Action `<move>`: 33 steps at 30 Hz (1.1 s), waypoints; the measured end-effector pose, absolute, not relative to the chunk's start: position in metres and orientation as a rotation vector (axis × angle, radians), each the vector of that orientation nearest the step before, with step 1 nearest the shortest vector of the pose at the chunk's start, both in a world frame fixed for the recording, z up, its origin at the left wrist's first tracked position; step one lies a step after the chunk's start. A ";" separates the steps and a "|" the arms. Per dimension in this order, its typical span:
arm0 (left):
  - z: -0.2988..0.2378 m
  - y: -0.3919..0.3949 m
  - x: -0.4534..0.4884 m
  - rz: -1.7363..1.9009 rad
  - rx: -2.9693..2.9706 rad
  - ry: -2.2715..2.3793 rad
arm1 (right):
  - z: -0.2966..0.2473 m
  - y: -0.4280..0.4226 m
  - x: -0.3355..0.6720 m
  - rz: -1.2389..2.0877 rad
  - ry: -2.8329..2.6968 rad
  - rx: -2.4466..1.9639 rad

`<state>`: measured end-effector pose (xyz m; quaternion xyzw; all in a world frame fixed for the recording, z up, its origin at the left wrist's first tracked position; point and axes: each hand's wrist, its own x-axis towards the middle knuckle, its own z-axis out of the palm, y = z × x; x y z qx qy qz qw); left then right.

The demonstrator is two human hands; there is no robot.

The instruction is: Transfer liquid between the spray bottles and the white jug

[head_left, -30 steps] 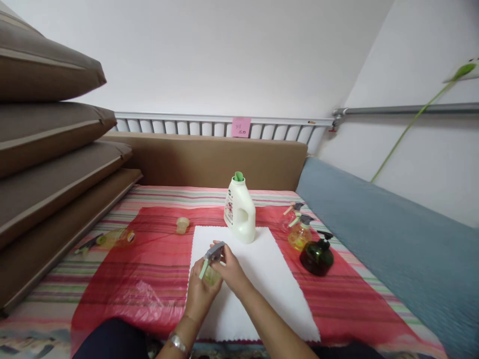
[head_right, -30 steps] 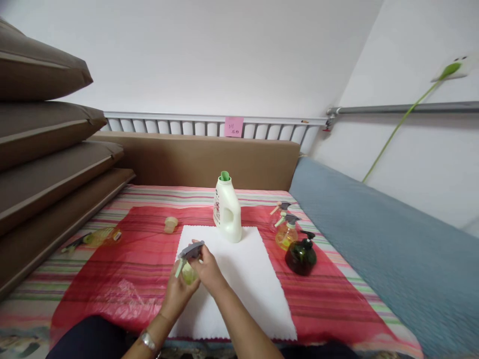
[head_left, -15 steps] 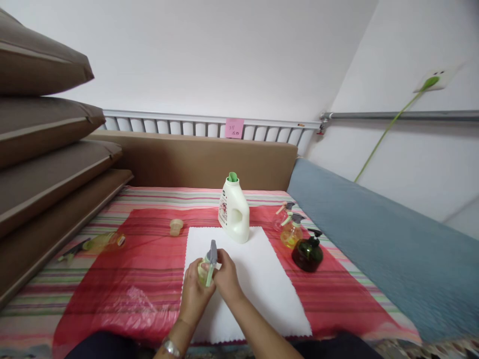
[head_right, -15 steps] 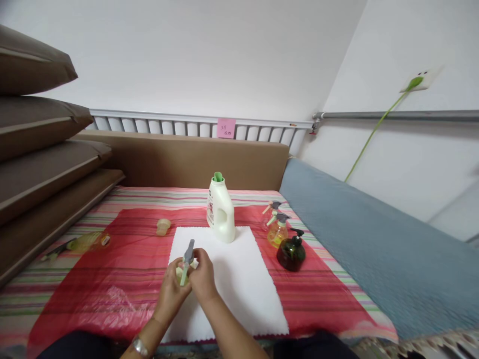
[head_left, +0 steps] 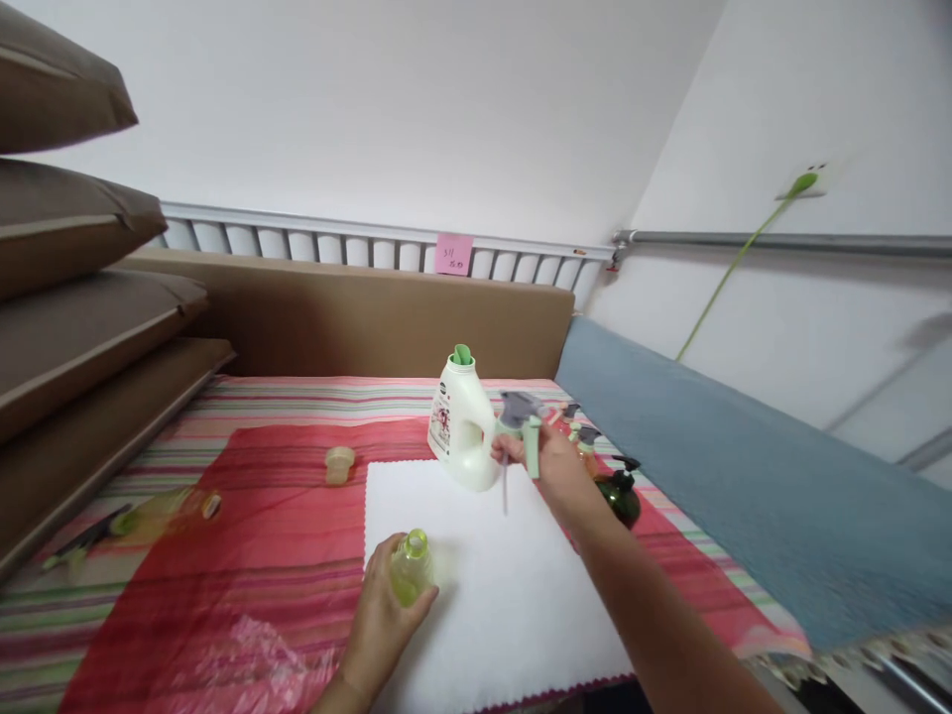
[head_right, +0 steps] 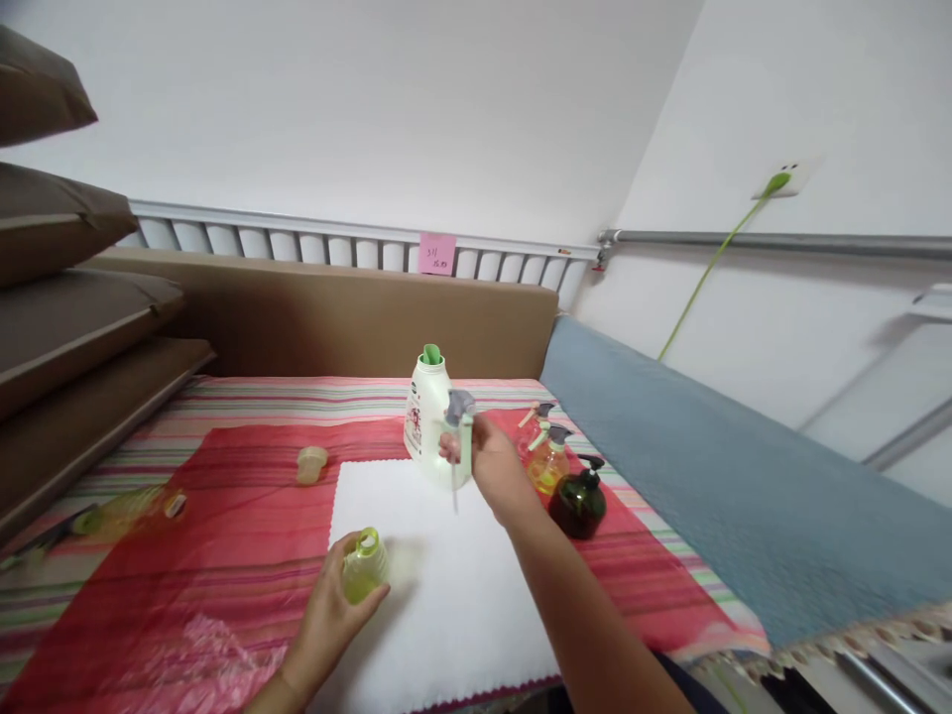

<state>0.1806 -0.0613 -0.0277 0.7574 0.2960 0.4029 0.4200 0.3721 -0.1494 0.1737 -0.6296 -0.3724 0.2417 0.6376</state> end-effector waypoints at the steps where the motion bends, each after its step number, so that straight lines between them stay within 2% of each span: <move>1: -0.028 -0.060 0.181 0.999 1.888 0.727 | 0.164 -0.151 0.376 0.582 -0.844 -1.512; 8: -0.003 -0.065 0.177 0.951 1.866 0.686 | 0.038 -0.145 0.367 0.826 -0.707 -1.888; 12: 0.019 -0.074 0.159 0.902 1.905 0.562 | 0.001 -0.112 0.357 0.841 -0.763 -1.946; 16: 0.024 -0.078 0.148 0.859 1.943 0.507 | -0.004 -0.060 0.345 0.853 -0.876 -1.943; 23: -0.004 -0.059 0.155 0.928 1.917 0.512 | -0.003 -0.002 0.333 0.878 -1.029 -1.970; 27: -0.013 -0.047 0.162 0.989 1.969 0.473 | 0.005 -0.015 0.333 0.587 -1.109 -1.964; 33: -0.013 -0.042 0.175 1.176 2.009 0.493 | 0.038 -0.093 0.379 0.132 -0.984 -1.818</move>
